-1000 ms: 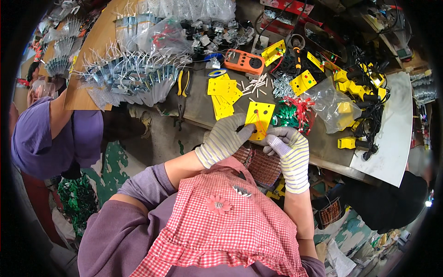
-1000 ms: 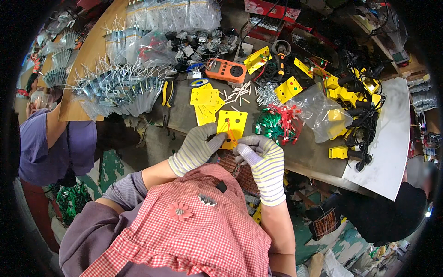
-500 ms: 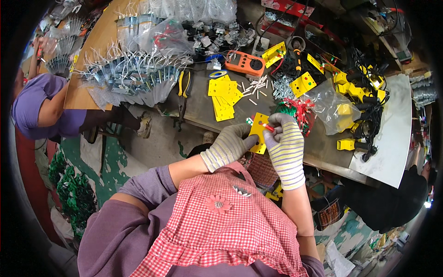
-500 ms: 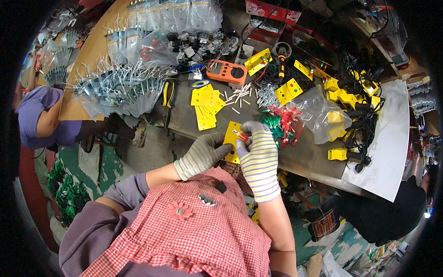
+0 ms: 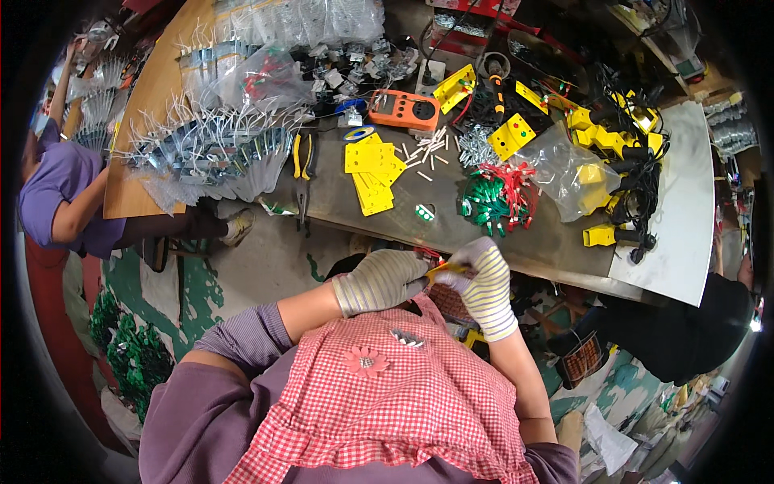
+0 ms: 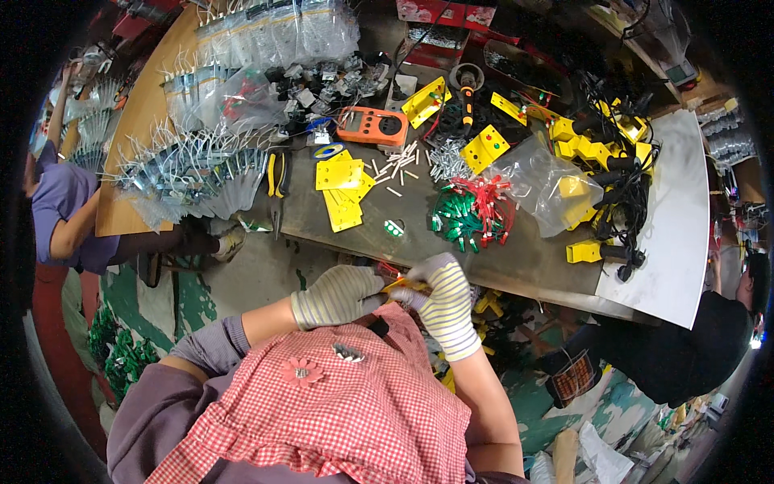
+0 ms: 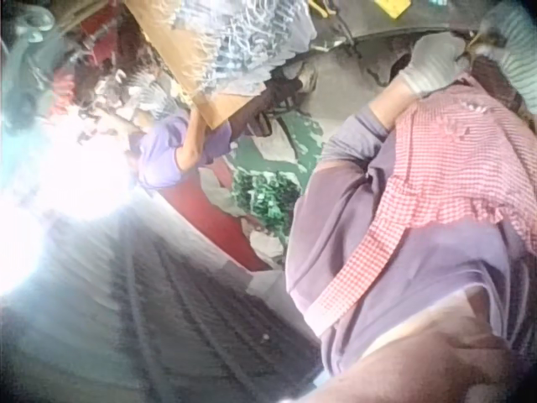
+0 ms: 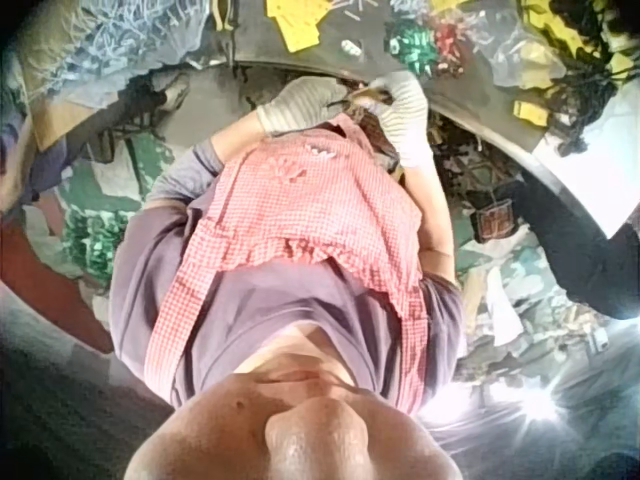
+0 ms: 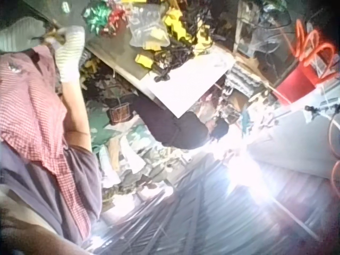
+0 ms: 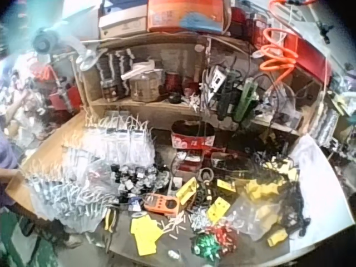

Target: Assembling indicator lights into plastic housings and wiring them.

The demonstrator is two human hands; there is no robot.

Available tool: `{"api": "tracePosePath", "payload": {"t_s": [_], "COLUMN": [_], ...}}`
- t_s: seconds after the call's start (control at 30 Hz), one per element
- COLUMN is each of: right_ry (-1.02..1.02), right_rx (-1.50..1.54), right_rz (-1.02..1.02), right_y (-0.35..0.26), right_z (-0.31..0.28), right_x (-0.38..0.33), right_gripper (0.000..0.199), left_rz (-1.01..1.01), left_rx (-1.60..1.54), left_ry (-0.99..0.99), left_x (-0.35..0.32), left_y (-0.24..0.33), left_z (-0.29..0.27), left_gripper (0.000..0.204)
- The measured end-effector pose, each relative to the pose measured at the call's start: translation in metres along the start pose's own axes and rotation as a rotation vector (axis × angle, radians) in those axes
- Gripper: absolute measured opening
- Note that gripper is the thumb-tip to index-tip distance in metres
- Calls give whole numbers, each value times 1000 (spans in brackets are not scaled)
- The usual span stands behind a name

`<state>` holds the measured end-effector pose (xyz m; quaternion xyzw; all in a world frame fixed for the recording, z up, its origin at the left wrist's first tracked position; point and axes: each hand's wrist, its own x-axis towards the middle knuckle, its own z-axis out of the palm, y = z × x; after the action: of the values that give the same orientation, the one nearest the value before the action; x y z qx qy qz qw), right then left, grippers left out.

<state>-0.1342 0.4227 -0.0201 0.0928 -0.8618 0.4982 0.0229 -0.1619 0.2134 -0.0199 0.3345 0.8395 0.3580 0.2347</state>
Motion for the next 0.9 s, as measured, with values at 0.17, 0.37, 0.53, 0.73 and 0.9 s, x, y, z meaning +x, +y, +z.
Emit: {"api": "tracePosePath", "payload": {"t_s": [0.17, 0.37, 0.53, 0.73, 0.9], "right_ry": [41, 176, 22, -27, 316], "right_rx": [-137, -195, -1001, -883, -69], "right_rz": [-114, 219, 354, 275, 330], "right_y": [9, 56, 92, 100, 80], "right_z": [22, 35, 41, 41, 24], "right_x": [-14, 22, 69, 66, 45], "right_gripper": [29, 20, 31, 20, 7], "left_rz": [12, -362, -411, -488, -550], "left_rx": [73, -207, -411, -489, -646], "left_ry": [-64, 105, 335, 377, 415], "left_x": [-6, -1, 5, 7, 4], "left_y": [-18, -33, -49, -48, -44], "left_z": [7, 10, 3, -11, -16], "left_gripper": [25, 24, 25, 31, 33]}}
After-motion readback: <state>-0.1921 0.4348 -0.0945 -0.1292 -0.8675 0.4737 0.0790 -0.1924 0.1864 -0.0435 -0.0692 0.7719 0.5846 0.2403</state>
